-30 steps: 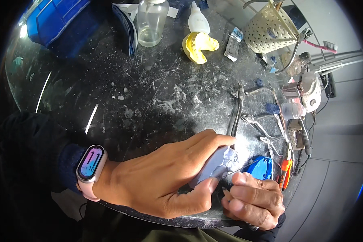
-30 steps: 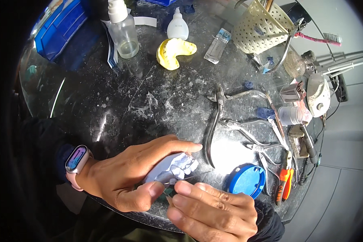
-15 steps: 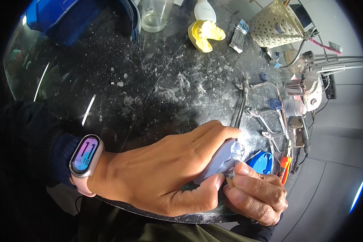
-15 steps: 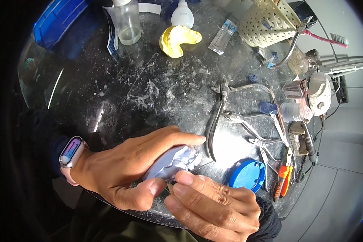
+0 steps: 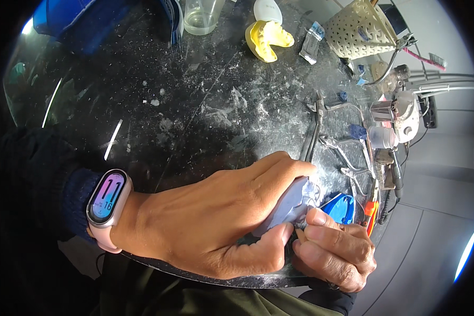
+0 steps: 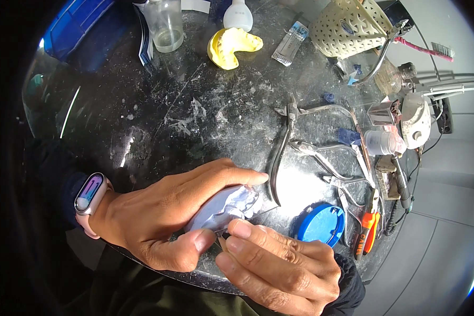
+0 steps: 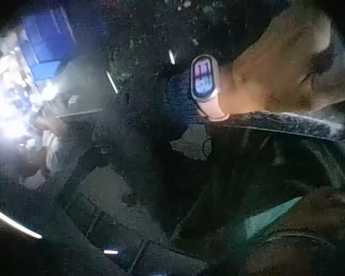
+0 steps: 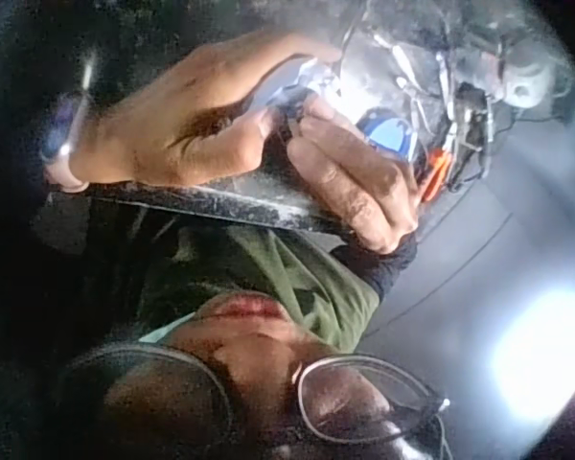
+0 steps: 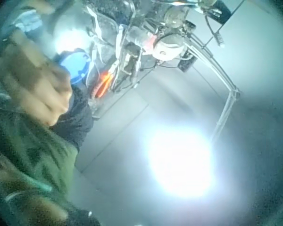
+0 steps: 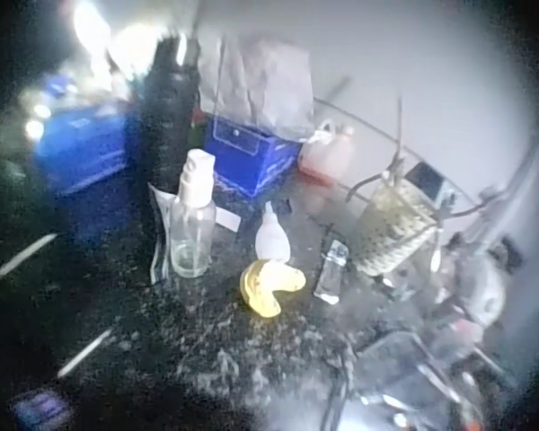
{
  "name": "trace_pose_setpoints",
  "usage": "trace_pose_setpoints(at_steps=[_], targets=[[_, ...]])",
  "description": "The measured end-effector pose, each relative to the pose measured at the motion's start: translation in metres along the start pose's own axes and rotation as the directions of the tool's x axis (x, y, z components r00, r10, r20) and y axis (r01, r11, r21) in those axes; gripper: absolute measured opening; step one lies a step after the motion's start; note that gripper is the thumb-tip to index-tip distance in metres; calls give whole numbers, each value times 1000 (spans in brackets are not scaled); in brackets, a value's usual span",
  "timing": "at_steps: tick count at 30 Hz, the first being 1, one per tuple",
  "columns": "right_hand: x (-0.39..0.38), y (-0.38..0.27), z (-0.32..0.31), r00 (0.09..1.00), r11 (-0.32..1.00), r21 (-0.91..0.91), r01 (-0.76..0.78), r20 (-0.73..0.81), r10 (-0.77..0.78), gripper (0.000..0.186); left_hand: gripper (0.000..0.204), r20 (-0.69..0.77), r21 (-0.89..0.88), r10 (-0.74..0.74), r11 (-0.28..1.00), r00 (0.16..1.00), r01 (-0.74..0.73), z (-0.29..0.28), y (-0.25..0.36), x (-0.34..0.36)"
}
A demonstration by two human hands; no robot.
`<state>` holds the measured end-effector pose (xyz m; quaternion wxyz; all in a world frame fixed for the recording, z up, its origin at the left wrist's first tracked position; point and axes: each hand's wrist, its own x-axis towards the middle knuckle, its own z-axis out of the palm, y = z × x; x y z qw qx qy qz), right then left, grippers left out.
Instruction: The person shapes a metal wire using pliers and then positions it onto a dental mold.
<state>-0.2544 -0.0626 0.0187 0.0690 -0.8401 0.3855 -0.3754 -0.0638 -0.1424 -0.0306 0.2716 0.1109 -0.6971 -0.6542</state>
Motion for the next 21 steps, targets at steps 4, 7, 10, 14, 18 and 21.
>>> trace_pose_setpoints(at_steps=[4,7,10,14,18,21], targets=[[0,6,-4,993,998,5,66,96,-66,27,71,4,-31,-23,999,1000,23,0,0,0],[-3,6,-3,997,998,10,62,42,-62,25,71,0,-23,-8,1000,1000,8,0,-1,0],[-7,4,-3,998,1000,-1,28,56,-28,25,71,-15,-16,26,1000,1000,-26,1,-2,0],[-11,9,-2,996,997,10,83,37,-83,27,70,-31,-13,35,999,999,-35,3,-3,0],[-10,13,-8,991,993,41,109,79,-111,27,71,-27,-1,54,999,998,-54,2,-3,0],[-10,14,-11,983,992,69,102,145,-111,28,71,-14,-2,43,999,999,-43,1,-2,0]])
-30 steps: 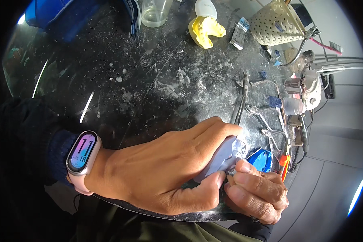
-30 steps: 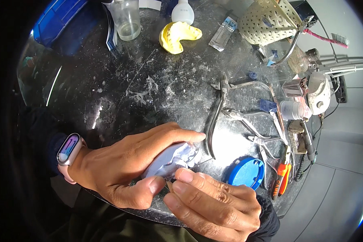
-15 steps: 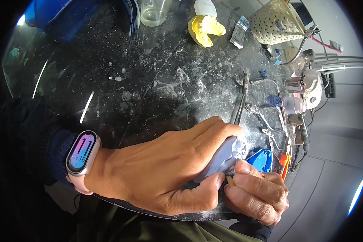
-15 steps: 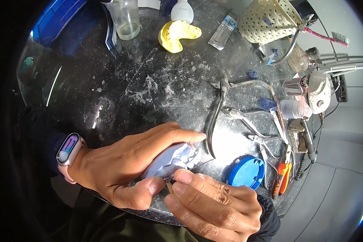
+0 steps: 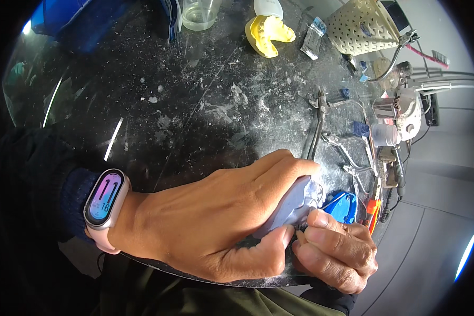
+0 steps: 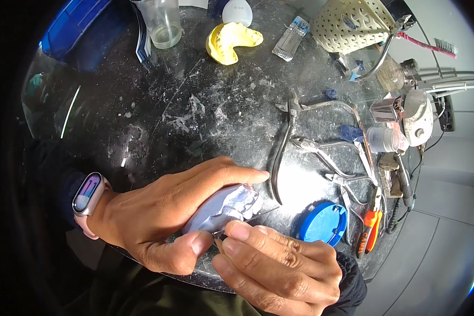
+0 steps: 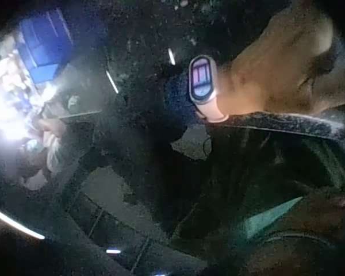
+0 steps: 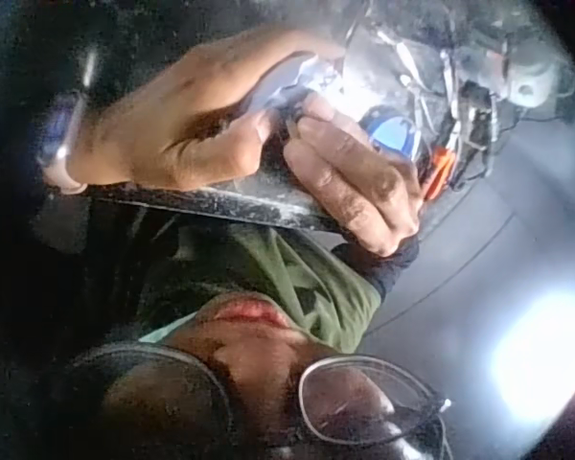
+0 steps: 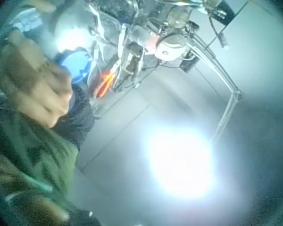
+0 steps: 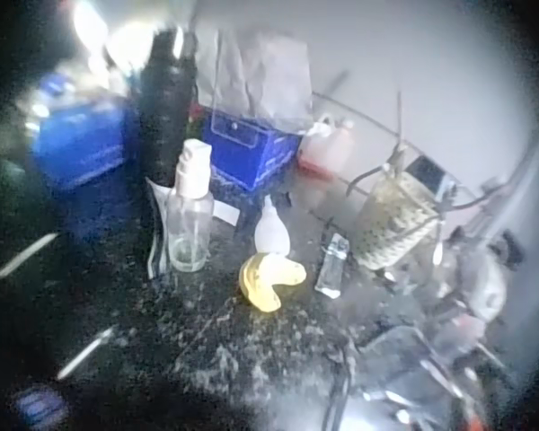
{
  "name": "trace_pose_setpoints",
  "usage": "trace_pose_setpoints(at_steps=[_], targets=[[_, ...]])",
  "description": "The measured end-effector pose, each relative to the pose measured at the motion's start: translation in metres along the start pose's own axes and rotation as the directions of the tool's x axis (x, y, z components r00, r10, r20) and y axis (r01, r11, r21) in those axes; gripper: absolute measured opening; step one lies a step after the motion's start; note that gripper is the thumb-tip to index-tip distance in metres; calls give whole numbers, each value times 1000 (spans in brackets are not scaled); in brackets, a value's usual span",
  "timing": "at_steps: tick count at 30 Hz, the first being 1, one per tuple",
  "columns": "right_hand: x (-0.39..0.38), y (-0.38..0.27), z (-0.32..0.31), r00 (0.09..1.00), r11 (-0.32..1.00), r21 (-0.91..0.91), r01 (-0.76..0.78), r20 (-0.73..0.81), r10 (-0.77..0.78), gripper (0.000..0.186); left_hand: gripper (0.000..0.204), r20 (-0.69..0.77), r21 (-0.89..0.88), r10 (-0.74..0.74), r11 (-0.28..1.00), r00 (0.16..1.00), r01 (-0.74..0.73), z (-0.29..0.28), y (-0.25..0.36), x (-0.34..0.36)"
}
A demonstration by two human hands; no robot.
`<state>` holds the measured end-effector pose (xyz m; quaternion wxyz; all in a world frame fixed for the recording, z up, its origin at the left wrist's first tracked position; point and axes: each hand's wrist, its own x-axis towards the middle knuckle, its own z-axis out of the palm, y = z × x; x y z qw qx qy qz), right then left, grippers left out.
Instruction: The person shapes a metal wire using pliers and then positions it onto a dental mold.
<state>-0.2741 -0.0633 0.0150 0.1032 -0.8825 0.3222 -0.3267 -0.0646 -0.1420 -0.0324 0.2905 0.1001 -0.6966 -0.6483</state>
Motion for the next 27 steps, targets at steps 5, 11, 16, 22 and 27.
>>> trace_pose_setpoints(at_steps=[5,11,16,22,27], targets=[[-3,-3,5,997,1000,-12,-21,-71,20,27,72,7,17,4,1000,1000,-5,-1,2,1],[-4,0,3,998,997,-82,8,-56,-13,17,71,14,-5,-14,1000,1000,14,0,2,-1],[-3,6,14,899,987,126,95,-436,-30,10,73,14,-60,-71,996,997,72,0,3,0],[0,0,-13,929,912,-184,-367,-23,369,30,73,60,-32,-95,995,994,97,-4,5,1],[0,5,-14,975,956,-191,-222,-23,221,40,62,73,-48,-91,994,993,95,-5,4,1]])
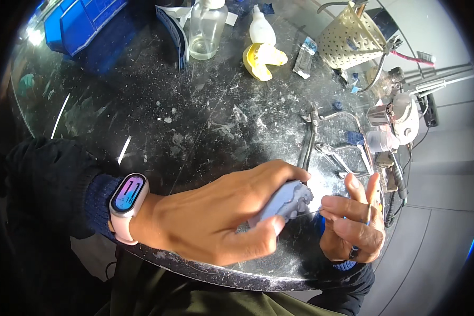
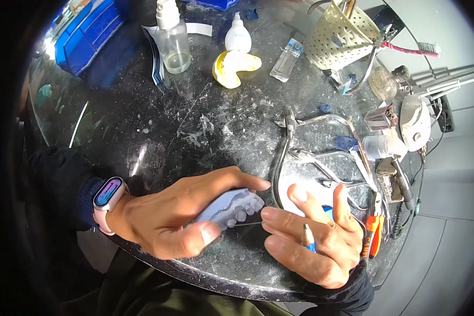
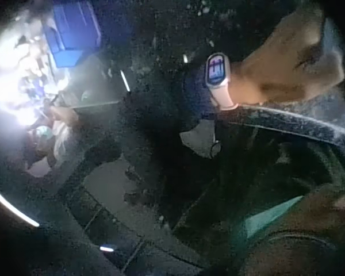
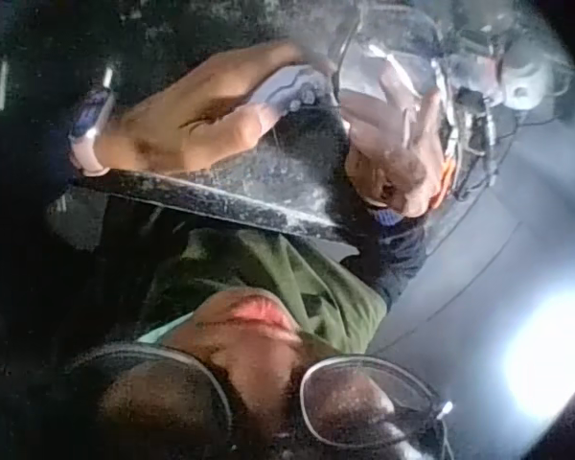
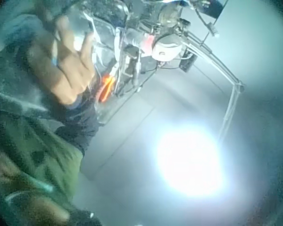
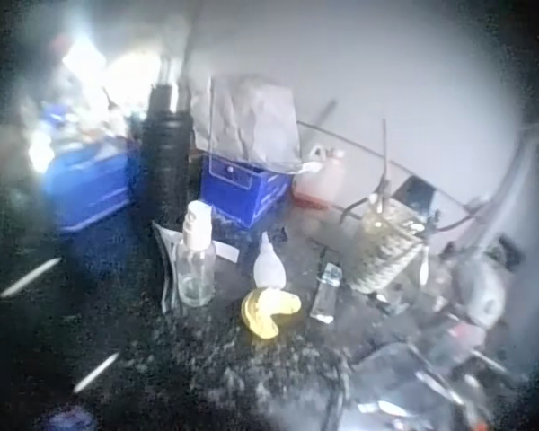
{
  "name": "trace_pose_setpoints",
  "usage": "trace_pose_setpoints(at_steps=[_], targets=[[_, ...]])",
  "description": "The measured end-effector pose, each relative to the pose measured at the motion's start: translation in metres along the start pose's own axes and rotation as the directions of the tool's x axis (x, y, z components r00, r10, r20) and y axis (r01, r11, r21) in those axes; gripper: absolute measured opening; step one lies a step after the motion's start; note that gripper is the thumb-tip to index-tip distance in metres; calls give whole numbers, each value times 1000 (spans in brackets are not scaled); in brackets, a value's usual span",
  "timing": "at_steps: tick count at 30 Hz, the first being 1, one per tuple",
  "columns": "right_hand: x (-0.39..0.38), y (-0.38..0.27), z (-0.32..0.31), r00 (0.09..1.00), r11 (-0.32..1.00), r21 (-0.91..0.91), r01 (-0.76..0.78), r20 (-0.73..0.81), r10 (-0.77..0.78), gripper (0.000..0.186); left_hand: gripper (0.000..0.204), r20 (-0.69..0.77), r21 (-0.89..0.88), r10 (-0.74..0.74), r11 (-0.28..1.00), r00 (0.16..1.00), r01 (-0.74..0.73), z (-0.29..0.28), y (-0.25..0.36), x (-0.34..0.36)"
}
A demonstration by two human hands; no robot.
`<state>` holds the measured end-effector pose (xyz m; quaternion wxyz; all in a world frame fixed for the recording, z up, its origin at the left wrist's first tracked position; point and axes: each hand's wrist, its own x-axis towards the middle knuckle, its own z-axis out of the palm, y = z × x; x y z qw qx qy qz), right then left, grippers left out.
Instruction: The person shapes a metal wire using pliers and then positions it onto a dental mold.
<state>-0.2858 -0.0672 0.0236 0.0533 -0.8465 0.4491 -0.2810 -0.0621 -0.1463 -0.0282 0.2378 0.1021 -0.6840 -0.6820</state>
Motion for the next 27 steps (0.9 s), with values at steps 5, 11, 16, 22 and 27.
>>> trace_pose_setpoints(at_steps=[5,11,16,22,27], targets=[[5,1,1,989,993,-48,106,-98,-110,38,58,-42,-287,-199,941,979,179,2,3,-3],[-2,-28,-27,962,952,-210,223,-111,-249,44,62,-259,-324,-133,945,957,44,7,10,-7],[-50,-66,-47,956,950,-267,161,-197,-217,51,82,-441,-120,-24,992,897,-32,24,20,-24],[-106,-102,-33,892,972,-204,-112,-452,8,45,94,-358,505,129,860,925,76,31,17,-45],[-129,-122,8,680,946,-57,-320,-709,187,41,99,-364,820,330,556,871,132,36,23,-46]])
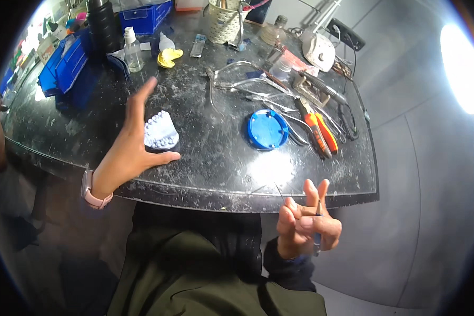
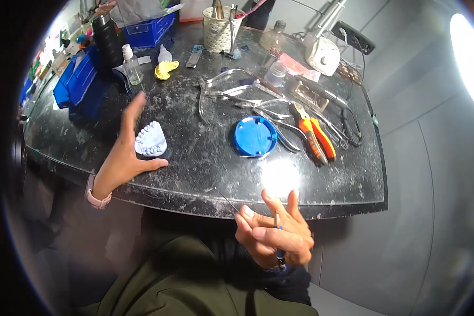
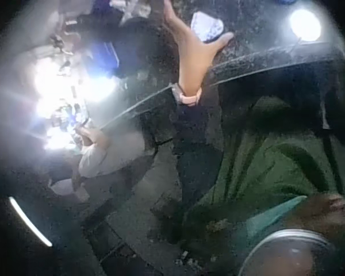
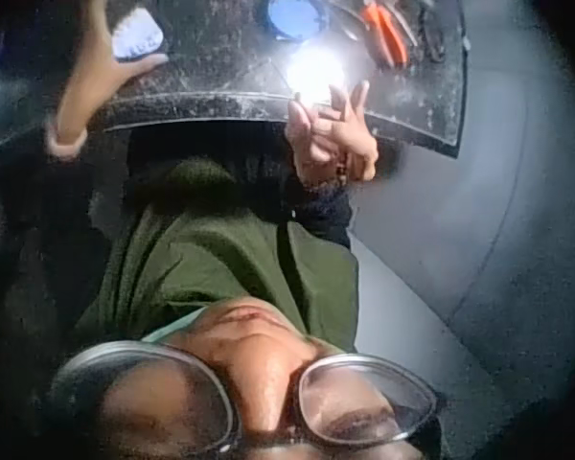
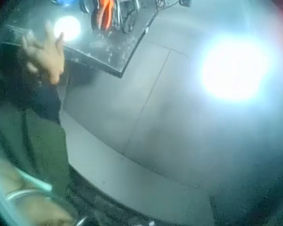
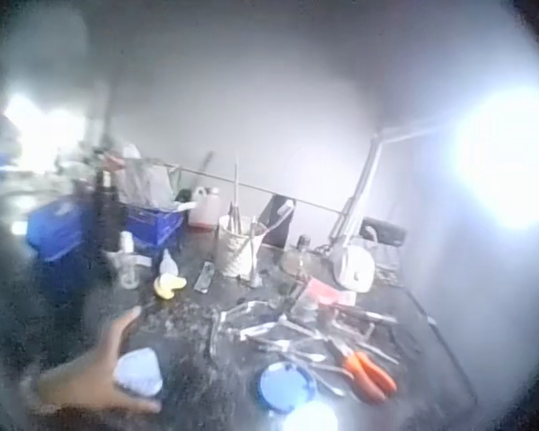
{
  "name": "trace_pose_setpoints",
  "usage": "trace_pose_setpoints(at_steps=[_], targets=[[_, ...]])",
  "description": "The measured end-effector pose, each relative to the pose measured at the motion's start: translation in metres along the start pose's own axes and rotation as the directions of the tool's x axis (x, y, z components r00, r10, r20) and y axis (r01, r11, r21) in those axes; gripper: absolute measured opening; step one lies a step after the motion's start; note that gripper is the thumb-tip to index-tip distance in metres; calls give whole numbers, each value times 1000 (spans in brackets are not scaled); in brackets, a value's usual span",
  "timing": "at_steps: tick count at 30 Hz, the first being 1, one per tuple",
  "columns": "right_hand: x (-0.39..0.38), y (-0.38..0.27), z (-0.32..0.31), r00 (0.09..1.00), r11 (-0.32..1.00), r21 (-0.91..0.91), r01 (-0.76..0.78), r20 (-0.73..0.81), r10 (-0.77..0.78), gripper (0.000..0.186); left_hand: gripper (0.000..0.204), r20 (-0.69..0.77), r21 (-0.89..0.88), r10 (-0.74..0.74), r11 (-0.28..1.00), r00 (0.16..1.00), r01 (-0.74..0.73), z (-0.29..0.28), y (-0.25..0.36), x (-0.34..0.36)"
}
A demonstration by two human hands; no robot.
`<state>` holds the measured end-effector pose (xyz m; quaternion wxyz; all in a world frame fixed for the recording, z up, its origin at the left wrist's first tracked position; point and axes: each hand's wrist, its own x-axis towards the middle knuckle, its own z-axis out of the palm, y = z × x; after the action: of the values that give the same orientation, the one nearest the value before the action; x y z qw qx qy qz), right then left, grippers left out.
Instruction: The person shapes a metal wire using pliers and then positions it onto a dental mold.
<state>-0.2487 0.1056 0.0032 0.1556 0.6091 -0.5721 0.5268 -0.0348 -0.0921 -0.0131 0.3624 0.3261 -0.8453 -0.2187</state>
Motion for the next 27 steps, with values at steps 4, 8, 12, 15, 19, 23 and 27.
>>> trace_pose_setpoints(at_steps=[4,8,12,15,19,23,27], targets=[[-23,-8,19,990,998,-49,-44,-135,37,40,63,-276,-55,62,995,959,-81,-8,56,-23],[-38,-16,43,974,999,-29,36,-221,-42,32,25,-108,-793,-288,603,951,92,35,104,-69],[-51,-19,52,972,977,-21,213,-93,-214,38,15,24,-926,-352,346,936,153,61,102,-84],[-53,-21,56,968,971,-16,238,-78,-238,39,14,105,-950,-321,248,941,190,53,98,-78],[-29,-22,64,988,987,53,153,-13,-153,40,9,43,-971,-393,199,918,131,31,92,-64],[6,-16,72,950,982,-173,-71,289,119,36,5,-159,-762,-362,637,918,120,17,60,-58],[27,-4,72,805,963,-253,-93,550,222,40,5,-164,-543,-299,823,940,167,18,38,-61]])
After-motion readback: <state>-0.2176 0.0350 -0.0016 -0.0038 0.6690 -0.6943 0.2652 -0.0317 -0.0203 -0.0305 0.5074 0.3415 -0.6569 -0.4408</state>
